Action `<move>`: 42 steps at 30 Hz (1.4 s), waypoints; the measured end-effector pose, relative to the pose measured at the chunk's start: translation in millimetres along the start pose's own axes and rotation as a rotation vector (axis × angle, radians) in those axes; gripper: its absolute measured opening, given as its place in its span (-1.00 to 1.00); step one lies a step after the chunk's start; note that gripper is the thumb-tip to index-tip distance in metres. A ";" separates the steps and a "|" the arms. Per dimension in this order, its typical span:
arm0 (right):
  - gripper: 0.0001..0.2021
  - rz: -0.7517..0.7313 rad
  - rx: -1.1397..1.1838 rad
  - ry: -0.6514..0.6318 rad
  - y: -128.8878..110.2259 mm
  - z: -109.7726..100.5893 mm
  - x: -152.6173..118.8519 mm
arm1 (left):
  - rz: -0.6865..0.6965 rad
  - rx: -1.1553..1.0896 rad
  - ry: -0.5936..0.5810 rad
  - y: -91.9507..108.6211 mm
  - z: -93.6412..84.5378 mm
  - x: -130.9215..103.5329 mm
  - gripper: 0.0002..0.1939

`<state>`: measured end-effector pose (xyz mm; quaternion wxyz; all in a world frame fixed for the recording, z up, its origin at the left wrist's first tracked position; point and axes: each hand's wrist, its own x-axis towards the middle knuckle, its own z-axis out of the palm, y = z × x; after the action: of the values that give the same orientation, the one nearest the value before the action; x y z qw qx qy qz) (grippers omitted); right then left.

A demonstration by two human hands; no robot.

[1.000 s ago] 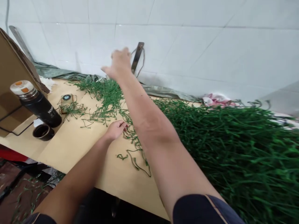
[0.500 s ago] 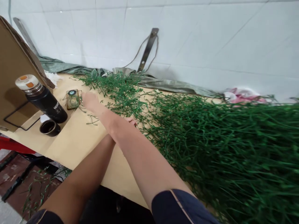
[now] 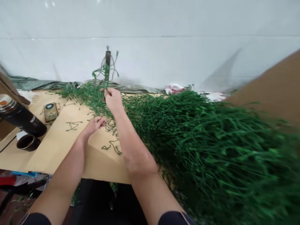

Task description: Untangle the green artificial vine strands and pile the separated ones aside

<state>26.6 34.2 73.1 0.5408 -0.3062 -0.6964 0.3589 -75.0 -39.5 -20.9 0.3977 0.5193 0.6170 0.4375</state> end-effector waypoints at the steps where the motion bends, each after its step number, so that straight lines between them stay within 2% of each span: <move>1: -0.77 0.103 0.081 0.006 3.2 -5.2 -11.4 | 0.005 -0.004 0.000 5.4 -4.2 -3.8 -0.76; 3: -0.82 0.292 0.198 0.019 8.9 -12.3 -30.6 | 0.020 -0.042 0.031 15.6 -11.4 -11.0 -0.77; 4: -0.81 0.321 0.225 0.031 11.6 -15.1 -38.0 | 0.032 -0.070 0.065 19.8 -14.3 -14.2 -0.77; 7: -0.67 0.213 0.194 0.067 19.0 -24.5 -52.5 | 0.061 -0.202 0.242 27.3 -20.9 -21.4 -0.78; 9: -0.61 0.123 0.132 0.106 21.4 -30.8 -57.4 | 0.057 -0.315 0.430 30.2 -23.8 -25.6 -0.78; 11: -0.62 0.095 0.071 0.147 20.2 -34.8 -60.5 | 0.083 -0.398 0.625 36.0 -25.3 -30.4 -0.76; 13: -0.67 0.075 0.022 0.154 16.0 -34.9 -63.4 | 0.195 -0.387 0.719 48.1 -24.7 -35.1 -0.72; 14: -0.70 0.052 -0.002 0.142 13.5 -33.7 -65.0 | 0.270 -0.342 0.703 56.8 -23.6 -36.9 -0.66; 16: -0.74 -0.016 -0.039 0.104 9.2 -30.2 -68.3 | 0.380 -0.188 0.587 78.0 -19.6 -37.9 -0.50; 19: -0.76 -0.093 -0.038 0.070 7.2 -26.2 -70.9 | 0.349 0.118 0.392 109.1 -12.7 -32.6 -0.32; 22: -0.80 -0.073 0.002 0.049 10.7 -27.4 -68.3 | 0.223 0.398 0.289 126.2 -9.3 -26.4 -0.54; 25: -0.85 -0.015 0.042 0.018 16.4 -31.0 -63.0 | 0.157 0.540 0.273 127.1 -12.0 -25.0 -0.77; 29: -0.84 0.042 0.119 -0.023 21.0 -32.5 -59.7 | 0.222 0.498 0.386 118.6 -22.9 -19.6 -0.92; 33: -0.79 0.091 0.207 -0.054 18.1 -32.5 -63.3 | 0.236 0.267 0.483 114.9 -33.6 -7.1 -0.93; 36: -0.68 0.097 0.268 -0.082 15.2 -32.0 -67.0 | 0.263 0.307 0.517 116.9 -38.8 -4.8 -0.89; 39: -0.61 0.122 0.371 -0.125 14.7 -30.5 -68.2 | 0.366 0.454 0.484 120.7 -38.8 -12.5 -0.86; 42: -0.56 0.152 0.503 -0.150 13.9 -30.4 -67.0 | 0.325 0.547 0.330 123.8 -30.0 -25.3 -0.85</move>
<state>71.9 -7.6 30.6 0.5181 -0.1864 -0.5986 0.5818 -63.4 -58.7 107.0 0.0638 0.6203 0.6766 0.3917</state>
